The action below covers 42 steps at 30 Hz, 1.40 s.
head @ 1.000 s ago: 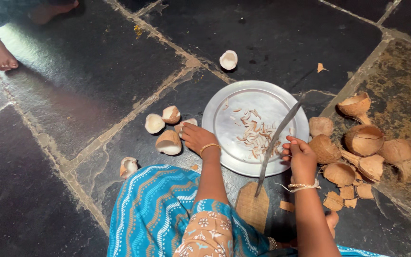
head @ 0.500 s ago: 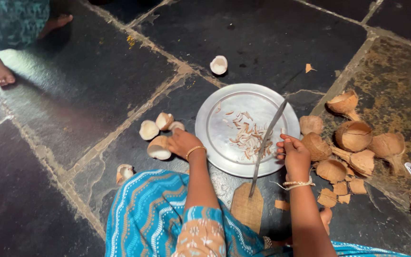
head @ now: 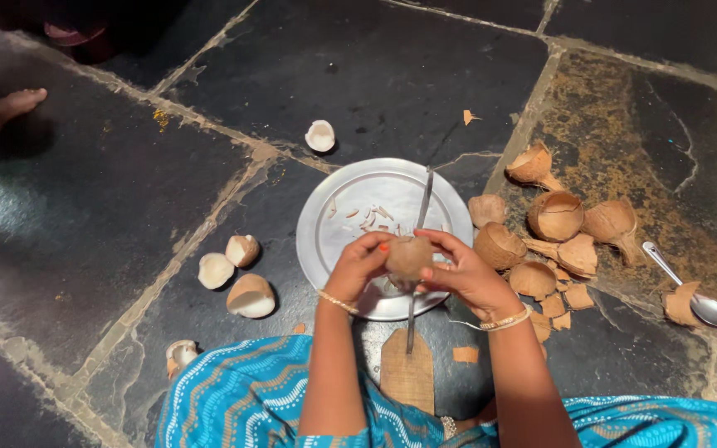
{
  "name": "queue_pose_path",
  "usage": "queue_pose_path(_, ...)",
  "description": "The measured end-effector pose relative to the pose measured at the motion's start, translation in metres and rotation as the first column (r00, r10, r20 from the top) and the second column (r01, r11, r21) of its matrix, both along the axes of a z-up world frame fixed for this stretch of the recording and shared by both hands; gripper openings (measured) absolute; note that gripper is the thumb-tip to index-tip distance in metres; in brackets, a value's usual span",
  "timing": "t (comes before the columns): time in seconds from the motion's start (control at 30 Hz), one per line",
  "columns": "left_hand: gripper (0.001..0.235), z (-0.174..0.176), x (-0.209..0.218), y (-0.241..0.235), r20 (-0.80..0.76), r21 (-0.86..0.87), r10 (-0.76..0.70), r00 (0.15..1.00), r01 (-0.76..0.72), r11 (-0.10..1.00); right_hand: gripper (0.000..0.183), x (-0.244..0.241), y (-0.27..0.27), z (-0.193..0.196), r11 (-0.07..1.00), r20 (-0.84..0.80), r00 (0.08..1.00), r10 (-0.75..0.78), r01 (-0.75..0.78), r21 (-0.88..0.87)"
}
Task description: The person slices small pieces of coconut meat using a blade fixed to a wooden base. The person holds a coconut half and moves it against the fixed blade, collecting the sliced pieces on a metal plate.
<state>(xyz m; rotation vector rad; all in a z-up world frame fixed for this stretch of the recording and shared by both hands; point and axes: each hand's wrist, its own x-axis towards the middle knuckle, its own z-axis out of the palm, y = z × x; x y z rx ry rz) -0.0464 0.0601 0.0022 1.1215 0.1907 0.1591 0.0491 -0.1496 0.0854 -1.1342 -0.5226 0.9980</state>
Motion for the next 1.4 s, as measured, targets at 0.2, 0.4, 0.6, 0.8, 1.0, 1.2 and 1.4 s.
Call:
queue_pose_path(0.2,0.029,-0.006,0.023,-0.018,0.002,-0.031,-0.022,1.0,0.023,0.999,0.062,0.014,0.008,-0.037,0.977,-0.093,0.975,-0.202,0.195,-0.085)
queue_pose_path(0.4,0.04,0.002,0.037,-0.022,0.043,0.025,0.038,0.998,-0.039,0.999,0.061,0.024,0.016,-0.054,0.938,0.046,0.938,-0.343,0.345,-0.043)
queue_pose_path(0.6,0.042,-0.015,0.051,-0.013,0.115,0.079,0.064,0.991,-0.074,0.994,0.058,0.028,0.028,-0.061,0.909,0.005,0.909,-0.417,0.417,0.004)
queue_pose_path(0.8,0.039,-0.024,0.056,-0.008,0.172,-0.016,0.091,0.981,-0.09,0.996,0.057,0.033,0.037,-0.076,0.908,0.14,0.9,-0.412,0.394,0.142)
queue_pose_path(1.0,0.037,-0.022,0.06,-0.019,0.263,0.023,0.122,0.957,-0.133,0.991,0.059,0.037,0.036,-0.079,0.904,0.032,0.925,-0.379,0.363,0.223)
queue_pose_path(1.2,0.038,-0.05,0.077,-0.03,0.141,0.017,0.269,0.953,-0.274,0.962,0.052,0.04,0.043,-0.104,0.893,-0.159,0.897,-0.412,0.432,0.122)
queue_pose_path(1.4,0.032,-0.066,0.077,-0.035,-0.251,-0.007,0.471,0.846,-0.488,0.873,0.046,0.043,0.05,-0.14,0.845,-0.428,0.744,-0.513,0.526,-0.098)
